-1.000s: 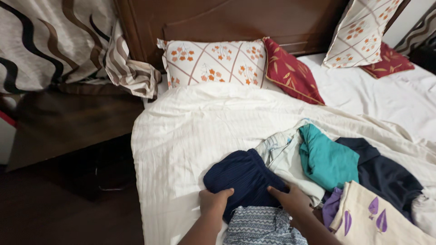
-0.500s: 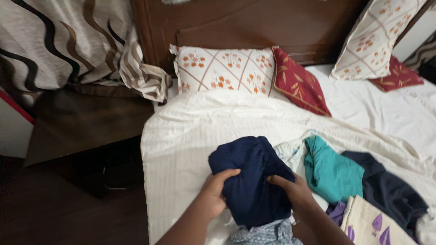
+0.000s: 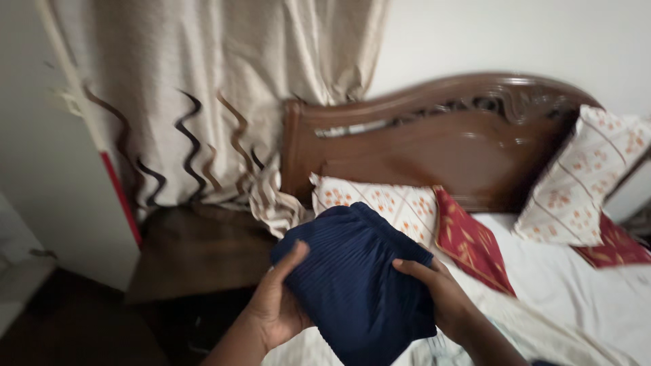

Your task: The person repeatedly picks folded garments from a bed and places them into an open white closet. Items handled include a pink top, dark blue patterned top, dark blue shirt, black pants, patterned shorts, black shorts, a white cloth with purple motifs, and a teal shirt. The person stacks them neatly inside the closet.

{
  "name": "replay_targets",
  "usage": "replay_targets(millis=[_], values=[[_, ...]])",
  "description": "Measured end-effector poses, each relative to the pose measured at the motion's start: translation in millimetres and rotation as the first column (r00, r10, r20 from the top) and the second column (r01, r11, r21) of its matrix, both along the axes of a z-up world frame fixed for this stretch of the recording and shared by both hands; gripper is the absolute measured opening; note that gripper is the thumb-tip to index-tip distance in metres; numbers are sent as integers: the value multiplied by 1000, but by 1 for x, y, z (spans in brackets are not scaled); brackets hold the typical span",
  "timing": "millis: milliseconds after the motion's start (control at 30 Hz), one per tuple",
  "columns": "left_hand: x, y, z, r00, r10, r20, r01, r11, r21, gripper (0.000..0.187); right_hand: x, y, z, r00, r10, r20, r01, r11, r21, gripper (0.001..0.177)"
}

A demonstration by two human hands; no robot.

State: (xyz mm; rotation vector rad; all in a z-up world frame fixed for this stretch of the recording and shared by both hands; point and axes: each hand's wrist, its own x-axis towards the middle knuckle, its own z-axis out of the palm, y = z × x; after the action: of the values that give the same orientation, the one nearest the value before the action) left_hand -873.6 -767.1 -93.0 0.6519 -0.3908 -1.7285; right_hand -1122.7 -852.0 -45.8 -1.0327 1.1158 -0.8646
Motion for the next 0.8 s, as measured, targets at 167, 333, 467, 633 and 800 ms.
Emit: replay_targets(millis=[167, 333, 467, 633, 800], values=[[77, 9, 54, 982, -47, -186, -3, 965, -260, 117, 63, -24, 75, 956, 259, 135, -252, 965, -72, 43], [170, 0, 83, 945, -294, -145, 207, 877, -433, 113, 141, -49, 137, 883, 465, 61, -454, 881, -138, 42], [246, 24, 124, 973, -171, 157, 190, 974, -120, 117, 210, -55, 183, 695, 717, -50, -713, 680, -171, 43], [316, 77, 189, 880, -272, 391, 319, 946, -59, 131, 300, -42, 235, 363, 916, -171, -927, 336, -168, 54], [357, 114, 250, 684, -70, 726, 275, 947, -168, 113, 407, -6, 279, 323, 828, -459, -946, 299, -126, 64]])
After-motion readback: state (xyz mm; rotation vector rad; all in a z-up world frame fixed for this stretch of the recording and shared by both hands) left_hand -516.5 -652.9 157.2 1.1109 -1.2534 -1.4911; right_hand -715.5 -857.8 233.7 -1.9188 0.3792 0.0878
